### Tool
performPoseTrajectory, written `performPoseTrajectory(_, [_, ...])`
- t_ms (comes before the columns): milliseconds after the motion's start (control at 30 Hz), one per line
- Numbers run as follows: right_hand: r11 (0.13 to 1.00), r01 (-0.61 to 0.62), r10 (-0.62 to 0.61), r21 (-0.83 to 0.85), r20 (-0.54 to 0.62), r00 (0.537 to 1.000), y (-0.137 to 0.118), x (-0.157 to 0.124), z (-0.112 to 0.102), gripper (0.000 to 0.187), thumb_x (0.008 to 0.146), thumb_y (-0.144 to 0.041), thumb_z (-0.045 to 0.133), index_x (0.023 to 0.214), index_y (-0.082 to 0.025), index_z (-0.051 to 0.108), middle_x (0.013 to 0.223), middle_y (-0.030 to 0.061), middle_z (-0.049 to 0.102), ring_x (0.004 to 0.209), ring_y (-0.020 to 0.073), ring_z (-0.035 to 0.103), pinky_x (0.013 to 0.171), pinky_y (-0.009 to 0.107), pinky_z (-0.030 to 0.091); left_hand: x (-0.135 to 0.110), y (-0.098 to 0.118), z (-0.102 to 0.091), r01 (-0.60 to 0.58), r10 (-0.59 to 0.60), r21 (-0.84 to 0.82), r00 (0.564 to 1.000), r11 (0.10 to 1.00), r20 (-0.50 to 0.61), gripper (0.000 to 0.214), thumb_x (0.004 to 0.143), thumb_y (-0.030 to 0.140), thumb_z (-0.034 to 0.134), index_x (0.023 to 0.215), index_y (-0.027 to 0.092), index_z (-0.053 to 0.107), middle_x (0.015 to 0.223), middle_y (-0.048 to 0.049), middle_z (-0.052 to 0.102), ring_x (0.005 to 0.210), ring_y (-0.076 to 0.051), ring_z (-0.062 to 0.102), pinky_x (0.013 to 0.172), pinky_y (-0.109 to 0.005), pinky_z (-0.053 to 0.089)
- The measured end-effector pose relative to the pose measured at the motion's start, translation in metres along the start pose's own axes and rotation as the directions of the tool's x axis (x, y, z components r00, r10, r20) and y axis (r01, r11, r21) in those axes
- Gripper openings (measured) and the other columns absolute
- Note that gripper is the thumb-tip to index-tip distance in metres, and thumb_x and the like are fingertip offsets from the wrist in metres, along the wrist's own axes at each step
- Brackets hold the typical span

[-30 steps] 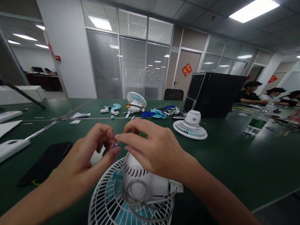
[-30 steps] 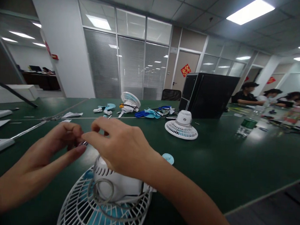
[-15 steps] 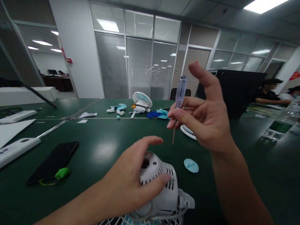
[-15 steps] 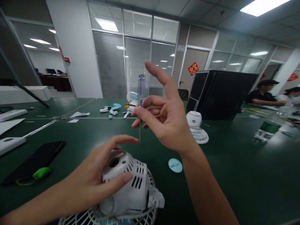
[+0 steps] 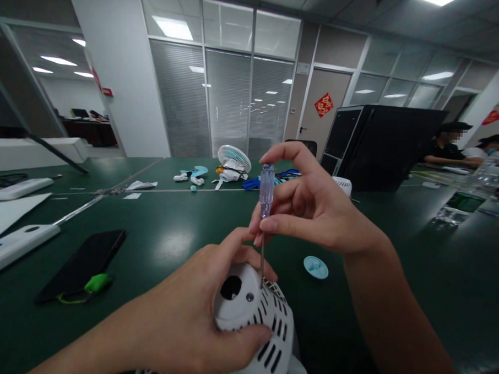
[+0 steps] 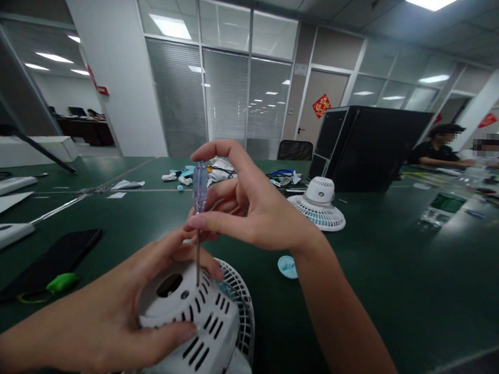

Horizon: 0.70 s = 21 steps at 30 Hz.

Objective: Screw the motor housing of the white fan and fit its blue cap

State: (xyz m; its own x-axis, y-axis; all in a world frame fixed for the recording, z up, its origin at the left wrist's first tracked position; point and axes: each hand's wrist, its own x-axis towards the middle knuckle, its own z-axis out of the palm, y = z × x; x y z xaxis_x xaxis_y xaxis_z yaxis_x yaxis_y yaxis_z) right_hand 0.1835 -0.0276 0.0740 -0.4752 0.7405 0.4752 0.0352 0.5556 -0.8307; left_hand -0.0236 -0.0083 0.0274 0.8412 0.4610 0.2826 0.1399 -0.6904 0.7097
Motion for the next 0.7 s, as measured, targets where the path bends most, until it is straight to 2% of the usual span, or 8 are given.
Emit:
performPoseTrajectory(100, [1.000,0.013,-0.013,-0.014,-0.001,1.000,0.000,0.000,0.000,0.062,0.086,-0.010,0.067,0.134,-0.026,0.031,0.083,-0.0058,0.070,0.073,0.0127,0.074,0.068,0.024,0.062,-0.001,-0.003,-0.002,0.070,-0.067,0.069,0.996,0.995,-0.053,0.060,0.075,0.034,0.074,0.127,0.025,0.046,0.120,-0.0072,0.063,0.107,-0.028,0.064,0.093,-0.046,0.054])
performPoseTrajectory(200, [0.996,0.035,-0.035,-0.079,0.010,0.999,0.001,0.000,0.001,0.074,0.088,-0.010,0.065,0.147,-0.026,0.025,0.088,-0.0034,0.072,0.074,0.0131,0.073,0.067,0.025,0.062,-0.003,-0.004,-0.004,0.104,-0.100,0.085,0.994,0.991,-0.048,0.060,0.073,0.039,0.077,0.123,0.026,0.048,0.117,-0.0059,0.064,0.105,-0.029,0.065,0.089,-0.046,0.056])
performPoseTrajectory(333, [0.991,0.011,-0.007,-0.131,0.025,1.000,0.000,0.000,0.001,0.058,0.089,-0.013,0.066,0.139,-0.024,0.040,0.087,-0.0021,0.071,0.075,0.0137,0.073,0.064,0.023,0.062,-0.007,-0.004,0.000,0.065,-0.061,0.080,0.997,0.995,-0.053,0.063,0.070,0.037,0.080,0.123,0.028,0.048,0.122,-0.0049,0.064,0.108,-0.030,0.063,0.088,-0.045,0.056])
performPoseTrajectory(467, [0.995,0.031,-0.029,-0.090,0.026,0.999,-0.002,-0.002,0.003,0.052,0.089,-0.011,0.065,0.132,-0.026,0.039,0.088,-0.0033,0.071,0.074,0.0124,0.073,0.066,0.022,0.063,-0.007,-0.004,0.009,0.007,0.008,0.092,0.988,0.996,-0.154,0.062,0.075,0.035,0.074,0.128,0.025,0.043,0.117,-0.0061,0.067,0.105,-0.029,0.065,0.084,-0.043,0.056])
performPoseTrajectory(567, [0.996,0.066,-0.066,-0.064,0.014,0.998,-0.005,-0.004,0.007,0.051,0.090,-0.010,0.064,0.131,-0.028,0.039,0.089,-0.0029,0.070,0.075,0.0123,0.073,0.069,0.023,0.064,-0.006,-0.004,0.016,-0.054,0.074,0.091,0.971,0.994,-0.225,0.054,0.078,0.033,0.069,0.124,0.023,0.043,0.107,-0.0067,0.069,0.093,-0.027,0.069,0.073,-0.038,0.057])
performPoseTrajectory(700, [0.991,0.044,-0.044,-0.125,0.002,0.999,-0.009,-0.006,0.014,0.050,0.091,-0.010,0.062,0.131,-0.031,0.040,0.089,-0.0023,0.069,0.079,0.0145,0.074,0.070,0.025,0.065,-0.007,-0.002,0.021,-0.067,0.095,0.112,0.960,0.991,-0.265,0.042,0.074,0.032,0.069,0.109,0.022,0.049,0.089,-0.0020,0.067,0.071,-0.021,0.066,0.064,-0.035,0.055])
